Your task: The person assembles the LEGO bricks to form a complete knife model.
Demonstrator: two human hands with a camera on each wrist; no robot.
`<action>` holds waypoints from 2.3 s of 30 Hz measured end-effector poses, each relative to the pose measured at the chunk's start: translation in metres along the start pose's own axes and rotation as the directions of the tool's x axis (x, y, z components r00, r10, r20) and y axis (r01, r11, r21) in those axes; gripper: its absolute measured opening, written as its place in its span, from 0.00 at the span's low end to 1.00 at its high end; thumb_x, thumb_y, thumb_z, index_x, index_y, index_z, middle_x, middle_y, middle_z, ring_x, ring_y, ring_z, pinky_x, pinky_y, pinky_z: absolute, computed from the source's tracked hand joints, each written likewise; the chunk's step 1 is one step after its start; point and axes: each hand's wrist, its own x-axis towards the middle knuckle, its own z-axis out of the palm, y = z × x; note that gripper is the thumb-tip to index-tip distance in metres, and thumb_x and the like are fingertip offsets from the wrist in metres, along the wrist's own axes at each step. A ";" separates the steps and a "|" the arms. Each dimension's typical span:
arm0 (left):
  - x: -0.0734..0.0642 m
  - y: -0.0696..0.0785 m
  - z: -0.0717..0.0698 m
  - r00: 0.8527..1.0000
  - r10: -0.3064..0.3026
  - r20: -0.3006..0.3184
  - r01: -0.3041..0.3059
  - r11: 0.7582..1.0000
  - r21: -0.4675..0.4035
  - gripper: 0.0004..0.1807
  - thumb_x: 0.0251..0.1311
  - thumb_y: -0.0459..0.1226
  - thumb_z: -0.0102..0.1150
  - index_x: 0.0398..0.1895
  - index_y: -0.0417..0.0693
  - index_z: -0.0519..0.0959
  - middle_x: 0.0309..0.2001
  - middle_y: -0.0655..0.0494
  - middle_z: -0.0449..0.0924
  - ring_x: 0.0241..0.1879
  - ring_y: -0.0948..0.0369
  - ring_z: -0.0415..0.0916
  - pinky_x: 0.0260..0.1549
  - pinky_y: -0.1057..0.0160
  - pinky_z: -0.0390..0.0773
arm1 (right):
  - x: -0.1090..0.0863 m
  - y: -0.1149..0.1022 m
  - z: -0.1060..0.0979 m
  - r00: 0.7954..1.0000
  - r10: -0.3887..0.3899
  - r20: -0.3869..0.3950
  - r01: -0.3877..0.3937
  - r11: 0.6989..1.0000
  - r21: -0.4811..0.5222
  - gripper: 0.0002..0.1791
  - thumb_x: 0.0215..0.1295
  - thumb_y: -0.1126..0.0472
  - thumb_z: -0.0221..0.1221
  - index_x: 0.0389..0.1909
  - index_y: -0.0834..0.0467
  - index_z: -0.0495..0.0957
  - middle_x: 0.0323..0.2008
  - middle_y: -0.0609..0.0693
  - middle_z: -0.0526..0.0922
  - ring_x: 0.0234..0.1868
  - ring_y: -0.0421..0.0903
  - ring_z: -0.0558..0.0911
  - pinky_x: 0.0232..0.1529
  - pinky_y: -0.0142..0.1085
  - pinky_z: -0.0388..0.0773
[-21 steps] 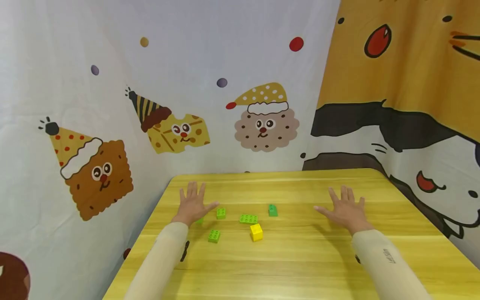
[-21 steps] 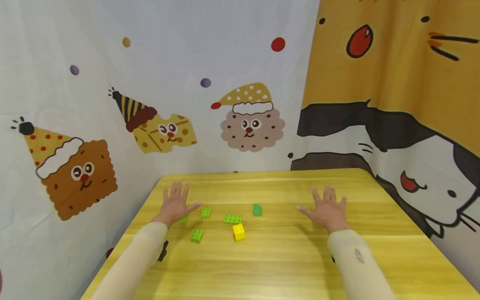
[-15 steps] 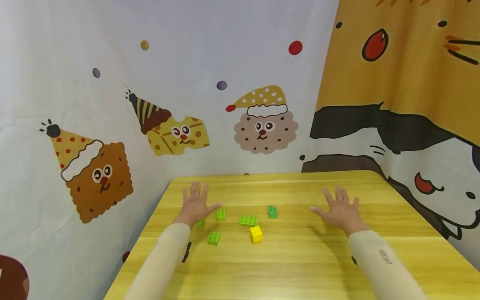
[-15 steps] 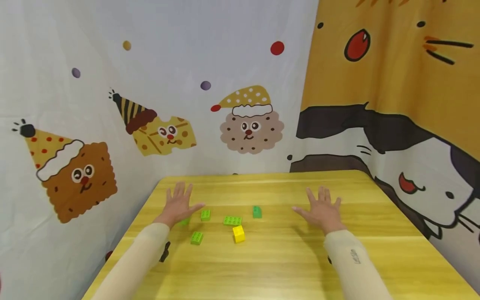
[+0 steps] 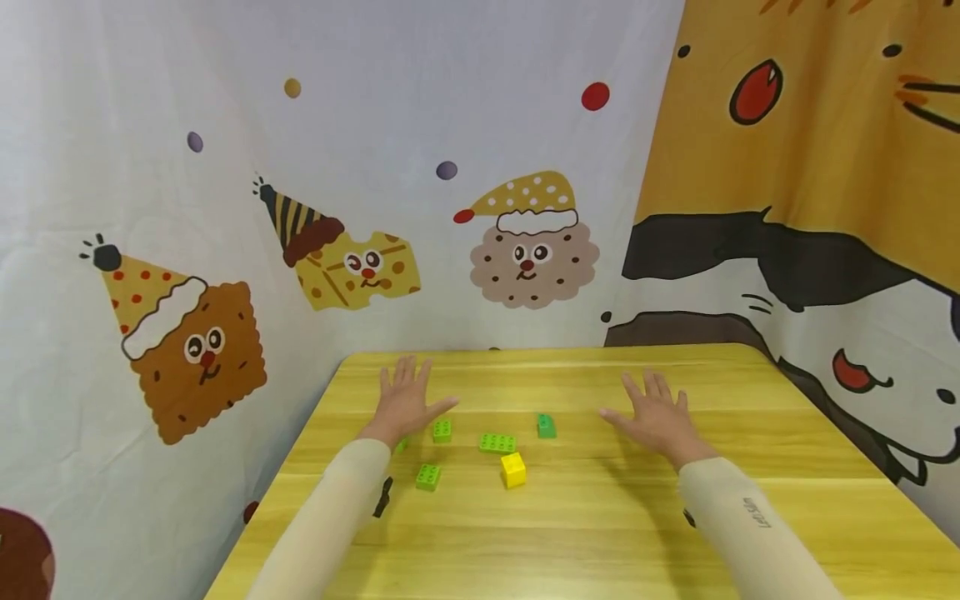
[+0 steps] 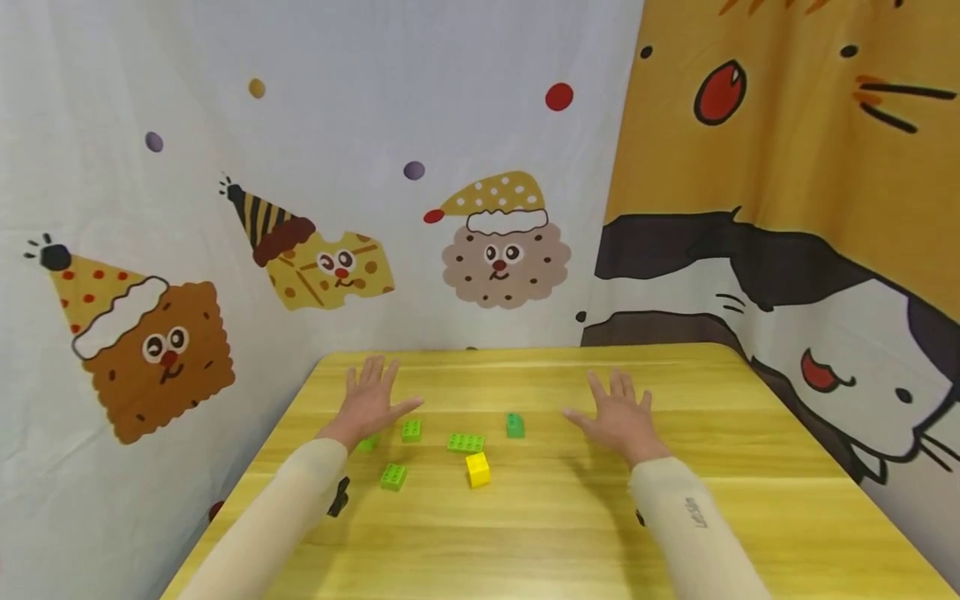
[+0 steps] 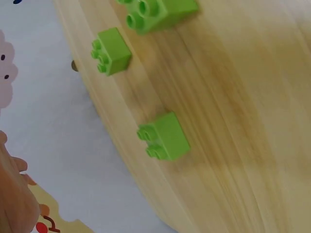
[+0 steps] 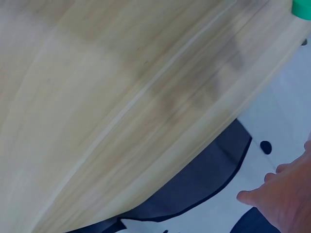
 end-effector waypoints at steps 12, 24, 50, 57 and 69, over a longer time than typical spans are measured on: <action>0.001 0.025 -0.002 0.999 0.019 0.041 -0.013 0.990 -0.141 0.53 0.63 0.69 0.48 0.80 0.47 0.48 0.78 0.39 0.43 0.76 0.43 0.39 0.70 0.39 0.38 | 0.003 -0.029 0.011 0.999 -0.045 0.012 0.043 0.992 0.123 0.50 0.70 0.29 0.45 0.79 0.59 0.47 0.75 0.70 0.42 0.73 0.72 0.44 0.65 0.71 0.36; 0.002 0.041 0.005 0.999 0.019 0.043 -0.006 0.961 -0.278 0.47 0.64 0.61 0.58 0.79 0.50 0.54 0.75 0.44 0.54 0.74 0.45 0.51 0.69 0.40 0.49 | 0.003 -0.053 0.032 0.994 -0.098 0.053 0.083 0.970 0.229 0.46 0.71 0.33 0.49 0.78 0.59 0.51 0.75 0.68 0.50 0.72 0.71 0.53 0.65 0.69 0.50; -0.005 0.050 0.032 0.982 0.023 0.185 0.093 0.799 -0.593 0.42 0.63 0.54 0.64 0.76 0.51 0.60 0.69 0.42 0.66 0.68 0.44 0.62 0.62 0.40 0.64 | -0.010 -0.090 0.063 0.987 -0.048 0.151 -0.048 0.819 0.572 0.39 0.66 0.49 0.65 0.74 0.57 0.63 0.68 0.59 0.68 0.67 0.63 0.67 0.62 0.61 0.64; -0.007 0.051 0.038 0.968 0.008 0.251 0.166 0.732 -0.661 0.42 0.60 0.56 0.66 0.75 0.54 0.64 0.67 0.47 0.69 0.67 0.46 0.63 0.61 0.40 0.65 | -0.010 -0.097 0.077 0.976 -0.084 0.199 -0.066 0.764 0.642 0.39 0.65 0.50 0.66 0.72 0.61 0.63 0.66 0.61 0.70 0.66 0.64 0.68 0.61 0.61 0.66; -0.009 0.049 0.055 0.957 -0.001 0.289 0.207 0.700 -0.684 0.40 0.59 0.52 0.69 0.72 0.49 0.68 0.63 0.47 0.73 0.63 0.46 0.67 0.59 0.41 0.68 | -0.012 -0.110 0.088 0.955 -0.125 0.268 -0.109 0.693 0.713 0.38 0.61 0.57 0.69 0.68 0.65 0.67 0.66 0.64 0.69 0.63 0.64 0.71 0.59 0.57 0.70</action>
